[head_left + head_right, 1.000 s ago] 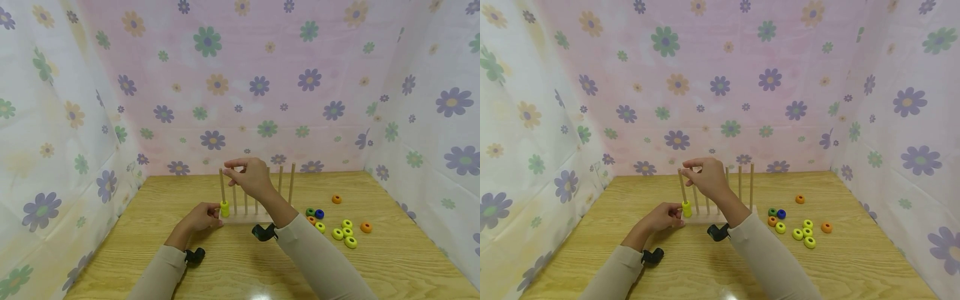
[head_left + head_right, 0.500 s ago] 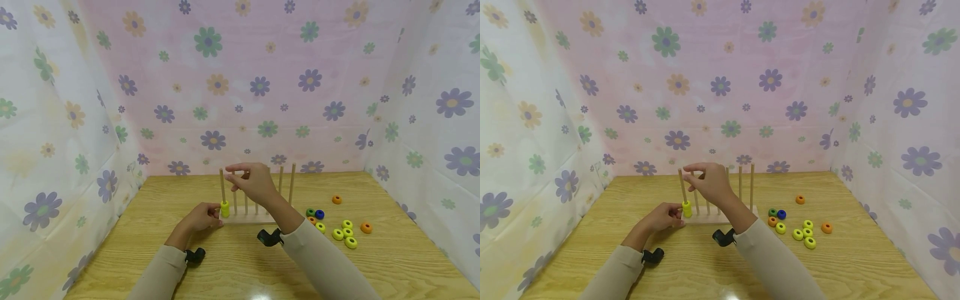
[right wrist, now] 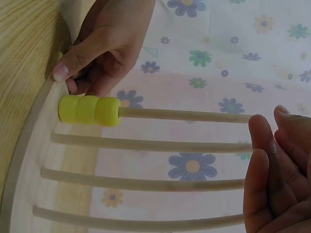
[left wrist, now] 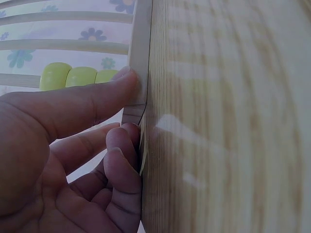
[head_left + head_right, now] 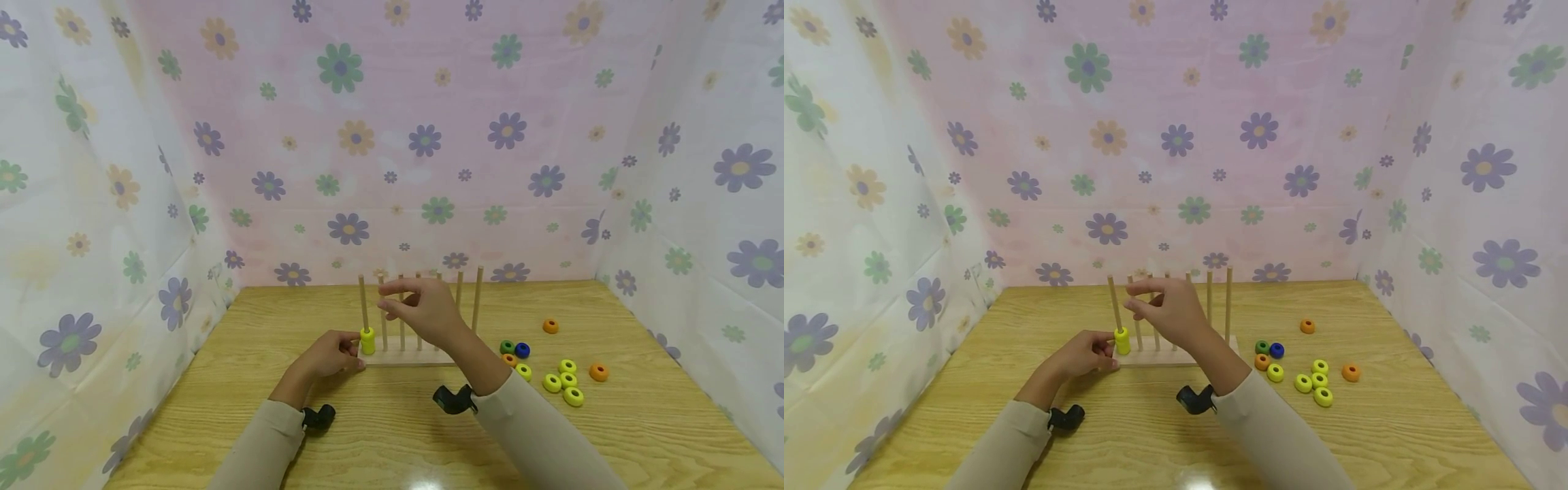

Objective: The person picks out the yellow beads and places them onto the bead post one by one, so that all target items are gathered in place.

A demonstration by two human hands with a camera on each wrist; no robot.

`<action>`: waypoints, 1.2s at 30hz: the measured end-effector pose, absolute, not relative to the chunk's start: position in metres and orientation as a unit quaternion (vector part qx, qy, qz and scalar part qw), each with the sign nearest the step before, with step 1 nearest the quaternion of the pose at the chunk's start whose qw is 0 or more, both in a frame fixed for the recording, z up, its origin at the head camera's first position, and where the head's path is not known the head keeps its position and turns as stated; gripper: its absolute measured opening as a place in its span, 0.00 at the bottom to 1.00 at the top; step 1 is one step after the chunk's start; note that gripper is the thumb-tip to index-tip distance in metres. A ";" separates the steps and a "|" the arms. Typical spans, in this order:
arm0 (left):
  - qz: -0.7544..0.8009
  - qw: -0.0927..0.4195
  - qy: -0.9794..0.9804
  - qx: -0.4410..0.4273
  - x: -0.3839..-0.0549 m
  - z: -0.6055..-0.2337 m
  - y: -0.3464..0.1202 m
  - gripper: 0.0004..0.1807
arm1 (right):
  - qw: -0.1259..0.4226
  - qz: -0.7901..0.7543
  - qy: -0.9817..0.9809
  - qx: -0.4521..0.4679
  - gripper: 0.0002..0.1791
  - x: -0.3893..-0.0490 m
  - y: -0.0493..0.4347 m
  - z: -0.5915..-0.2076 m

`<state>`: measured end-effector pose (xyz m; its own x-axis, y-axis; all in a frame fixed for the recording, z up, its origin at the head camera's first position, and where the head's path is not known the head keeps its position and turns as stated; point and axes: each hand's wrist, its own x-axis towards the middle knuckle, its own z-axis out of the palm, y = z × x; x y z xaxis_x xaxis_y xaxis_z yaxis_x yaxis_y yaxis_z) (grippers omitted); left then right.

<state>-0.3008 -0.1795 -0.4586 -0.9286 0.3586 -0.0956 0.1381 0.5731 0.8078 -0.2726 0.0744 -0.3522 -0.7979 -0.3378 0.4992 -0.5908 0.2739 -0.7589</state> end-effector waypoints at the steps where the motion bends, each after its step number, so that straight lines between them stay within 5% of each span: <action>1: 0.440 0.124 0.878 0.142 -0.301 -0.459 -0.180 0.39 | 0.116 0.528 -0.790 0.289 0.11 -0.271 0.076 -0.354; 36: 0.439 0.123 0.877 0.154 -0.300 -0.461 -0.181 0.40 | 0.115 0.447 -0.838 0.291 0.10 -0.247 0.161 -0.409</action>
<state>-0.3005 -0.1810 -0.4612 -0.9224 0.3777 -0.0809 0.1614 0.5671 0.8077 -0.2474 0.1612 -0.4089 -0.8046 -0.3841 0.4528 -0.5900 0.4311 -0.6827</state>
